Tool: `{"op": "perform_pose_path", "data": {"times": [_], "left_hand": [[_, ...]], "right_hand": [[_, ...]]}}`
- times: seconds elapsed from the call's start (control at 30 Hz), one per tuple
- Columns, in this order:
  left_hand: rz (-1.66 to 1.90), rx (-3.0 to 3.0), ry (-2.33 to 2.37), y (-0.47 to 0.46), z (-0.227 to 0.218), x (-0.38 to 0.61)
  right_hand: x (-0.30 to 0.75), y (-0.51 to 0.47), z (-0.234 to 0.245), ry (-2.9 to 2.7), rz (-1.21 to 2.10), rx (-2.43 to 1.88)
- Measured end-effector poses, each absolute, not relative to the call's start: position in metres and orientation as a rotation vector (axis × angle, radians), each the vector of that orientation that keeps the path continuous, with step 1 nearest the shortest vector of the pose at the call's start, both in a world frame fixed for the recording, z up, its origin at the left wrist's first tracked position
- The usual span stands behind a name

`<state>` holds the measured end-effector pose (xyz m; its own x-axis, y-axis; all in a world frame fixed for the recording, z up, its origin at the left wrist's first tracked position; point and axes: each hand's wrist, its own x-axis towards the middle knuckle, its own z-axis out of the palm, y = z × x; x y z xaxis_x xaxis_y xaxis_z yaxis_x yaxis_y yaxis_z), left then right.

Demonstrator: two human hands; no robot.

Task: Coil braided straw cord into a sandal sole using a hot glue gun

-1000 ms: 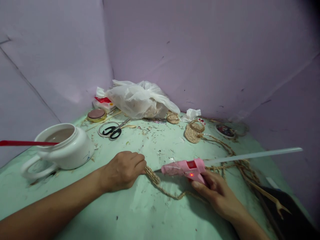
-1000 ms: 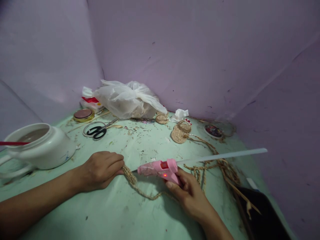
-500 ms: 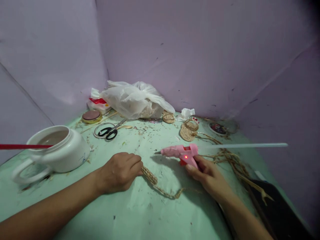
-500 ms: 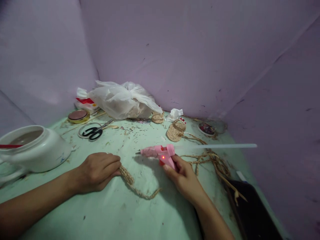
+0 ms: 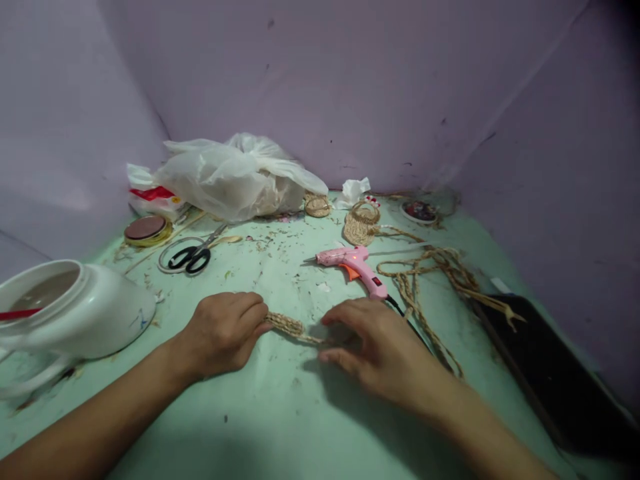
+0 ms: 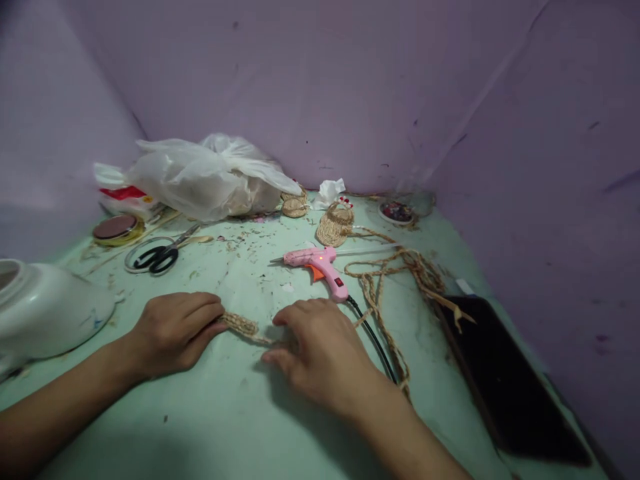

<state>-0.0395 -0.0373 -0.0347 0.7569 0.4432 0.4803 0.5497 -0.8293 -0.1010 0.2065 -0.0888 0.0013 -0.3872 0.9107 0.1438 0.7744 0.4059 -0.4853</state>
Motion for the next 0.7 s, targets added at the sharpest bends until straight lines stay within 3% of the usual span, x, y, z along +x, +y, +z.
{"op": "perform_pose_path", "data": {"times": [0.7], "left_hand": [[-0.491, -2.784, -0.577, -0.033, -0.028, -0.039]], "right_hand": [[0.205, -0.083, -0.027, -2.407, 0.282, -1.061]]}}
